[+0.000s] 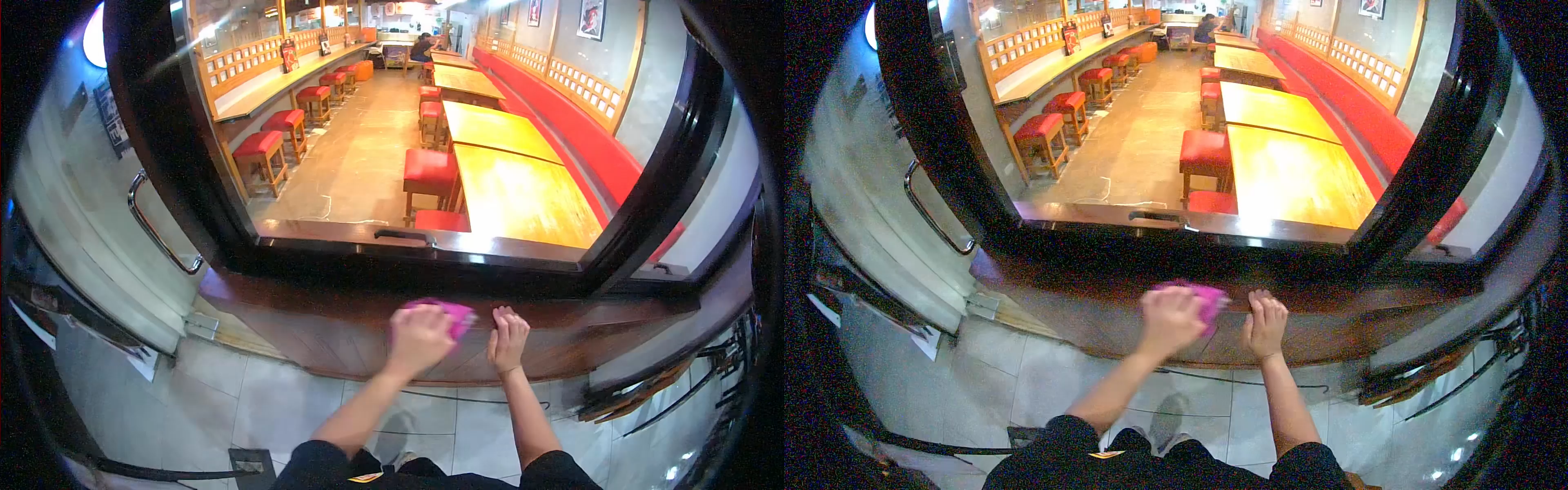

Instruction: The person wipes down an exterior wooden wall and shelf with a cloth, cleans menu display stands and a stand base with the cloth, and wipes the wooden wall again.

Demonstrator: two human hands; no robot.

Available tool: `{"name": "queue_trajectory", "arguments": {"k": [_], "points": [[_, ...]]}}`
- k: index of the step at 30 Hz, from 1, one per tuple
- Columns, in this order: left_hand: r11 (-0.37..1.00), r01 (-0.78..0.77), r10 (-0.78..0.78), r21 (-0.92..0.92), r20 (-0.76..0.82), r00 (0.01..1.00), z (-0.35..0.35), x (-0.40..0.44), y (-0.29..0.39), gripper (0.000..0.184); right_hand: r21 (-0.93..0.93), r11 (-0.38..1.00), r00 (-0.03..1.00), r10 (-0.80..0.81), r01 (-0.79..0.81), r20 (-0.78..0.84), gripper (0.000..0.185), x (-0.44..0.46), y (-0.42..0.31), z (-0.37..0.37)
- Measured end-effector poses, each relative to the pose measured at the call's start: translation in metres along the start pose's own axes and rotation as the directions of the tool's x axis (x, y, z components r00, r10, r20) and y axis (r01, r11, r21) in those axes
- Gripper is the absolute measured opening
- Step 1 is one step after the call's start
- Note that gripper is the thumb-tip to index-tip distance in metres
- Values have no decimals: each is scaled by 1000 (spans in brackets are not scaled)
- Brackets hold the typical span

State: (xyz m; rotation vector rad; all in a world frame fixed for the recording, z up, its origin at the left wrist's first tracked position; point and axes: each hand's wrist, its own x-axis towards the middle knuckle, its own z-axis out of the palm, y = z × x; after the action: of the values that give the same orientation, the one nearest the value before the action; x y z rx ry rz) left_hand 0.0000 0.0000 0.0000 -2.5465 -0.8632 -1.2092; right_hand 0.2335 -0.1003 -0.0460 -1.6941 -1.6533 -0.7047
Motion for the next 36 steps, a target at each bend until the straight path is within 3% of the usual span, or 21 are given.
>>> {"name": "queue_trajectory", "arguments": {"k": [2,3,4,7,8,9,10,12,14,16,18,21,23,24,25,27,28,30,31,33,36], "points": [[983,21,-16,180,-32,999,-34,0,-38,22,-7,1000,994,6,-7,-112,38,17,-14,9],[983,137,-110,119,-212,971,-10,-46,-23,15,-87,995,997,-60,55,-54,37,-10,17,-24],[964,170,-121,205,-232,965,-17,-62,-69,12,-101,994,990,-62,49,-127,36,-8,16,-8],[873,164,59,460,-434,899,-47,-92,-188,30,-101,994,944,-65,34,-322,32,-4,-1,30],[902,160,72,400,-507,859,-45,-111,-222,27,-103,994,927,-73,37,-367,32,-4,-3,33],[770,296,177,566,-635,752,-31,-131,-266,34,-103,994,901,-65,23,-428,30,-1,-8,33],[774,465,-33,430,-706,708,-36,-133,-260,32,-100,988,862,-151,117,-484,26,1,-1,38],[668,643,-29,376,-850,527,-21,-157,-291,27,-163,976,833,-206,142,-514,21,0,7,42],[732,662,-254,161,-837,484,8,-185,-308,26,-176,973,822,-218,146,-526,20,0,6,46],[810,582,-382,-72,-817,431,54,-189,-270,28,-183,970,772,-238,160,-589,23,-2,7,54],[861,502,-357,-77,-795,490,90,-174,-169,30,-210,954,752,-297,212,-589,25,-5,12,56],[941,266,-333,-209,-712,619,169,-172,-87,28,-245,933,685,-360,264,-634,28,-6,23,58],[979,192,-104,68,-646,756,222,-177,-12,24,-304,928,694,-363,213,-621,29,-3,28,58],[998,64,-51,6,-542,839,256,-178,17,24,-327,926,706,-360,191,-609,30,-6,31,58],[989,-107,122,101,-162,979,252,-175,46,19,-334,915,688,-391,224,-611,30,-8,35,58],[914,-399,259,-72,-653,712,267,-160,72,23,-346,895,648,-442,280,-620,28,-2,35,57],[922,-388,311,16,-629,713,267,-158,59,25,-326,916,713,-389,234,-583,27,-4,34,55],[912,-370,401,177,-573,715,257,-159,19,28,-317,924,714,-370,215,-594,27,-8,30,55],[956,-215,284,199,-452,846,227,-167,-3,23,-316,926,718,-363,206,-594,27,-8,30,57],[928,-51,281,368,-605,745,194,-186,-76,32,-335,929,702,-344,158,-623,28,-6,38,61],[870,327,28,370,-699,715,145,-223,-199,41,-369,918,676,-363,144,-641,30,-3,44,66]]}}
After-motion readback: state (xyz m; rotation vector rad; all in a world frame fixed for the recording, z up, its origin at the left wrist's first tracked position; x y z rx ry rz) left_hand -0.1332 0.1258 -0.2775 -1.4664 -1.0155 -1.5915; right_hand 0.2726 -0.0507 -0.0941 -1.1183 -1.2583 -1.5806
